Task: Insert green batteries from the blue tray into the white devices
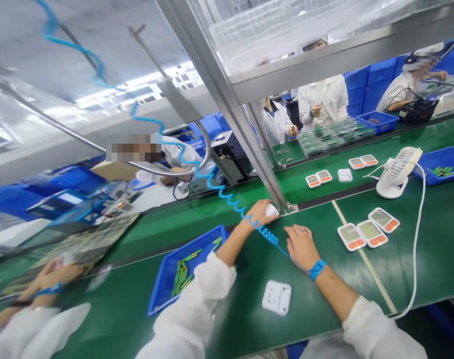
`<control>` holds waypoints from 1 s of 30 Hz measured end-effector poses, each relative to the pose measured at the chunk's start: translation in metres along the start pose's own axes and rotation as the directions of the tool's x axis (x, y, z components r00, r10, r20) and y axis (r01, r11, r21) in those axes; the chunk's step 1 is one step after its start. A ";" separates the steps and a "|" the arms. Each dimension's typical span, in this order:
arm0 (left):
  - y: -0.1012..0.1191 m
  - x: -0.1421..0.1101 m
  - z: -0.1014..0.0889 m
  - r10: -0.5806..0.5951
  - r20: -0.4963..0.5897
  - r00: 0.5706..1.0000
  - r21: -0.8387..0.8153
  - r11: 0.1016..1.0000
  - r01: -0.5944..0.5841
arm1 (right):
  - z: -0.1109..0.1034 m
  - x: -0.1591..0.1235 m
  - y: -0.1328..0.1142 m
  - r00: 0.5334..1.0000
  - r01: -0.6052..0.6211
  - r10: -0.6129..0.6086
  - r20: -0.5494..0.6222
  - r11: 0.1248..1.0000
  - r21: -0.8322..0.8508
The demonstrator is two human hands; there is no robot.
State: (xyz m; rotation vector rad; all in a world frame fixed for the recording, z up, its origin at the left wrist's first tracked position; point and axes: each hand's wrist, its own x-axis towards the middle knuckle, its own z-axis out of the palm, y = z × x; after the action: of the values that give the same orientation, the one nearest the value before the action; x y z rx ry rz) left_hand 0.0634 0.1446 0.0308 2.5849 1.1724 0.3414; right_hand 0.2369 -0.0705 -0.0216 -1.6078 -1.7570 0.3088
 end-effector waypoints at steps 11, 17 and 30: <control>0.048 -0.136 0.058 0.114 -0.108 0.988 -0.008 0.993 -0.115 | -0.005 -0.009 -0.002 0.978 0.125 -0.113 0.176 0.990 -0.062; 0.021 -0.184 0.045 0.139 0.005 0.990 -0.016 0.990 -0.139 | -0.013 -0.010 -0.003 0.969 0.139 -0.111 0.220 0.983 -0.119; 0.048 -0.160 0.035 0.158 -0.066 0.985 -0.087 0.983 -0.164 | -0.023 0.033 0.021 0.987 0.139 -0.135 0.089 0.989 -0.047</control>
State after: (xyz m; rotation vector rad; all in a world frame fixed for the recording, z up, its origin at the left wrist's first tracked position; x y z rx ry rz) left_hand 0.0053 -0.0128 -0.0007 2.6102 0.9436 0.4972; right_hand 0.2692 -0.0422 -0.0067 -1.5208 -1.9454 0.2716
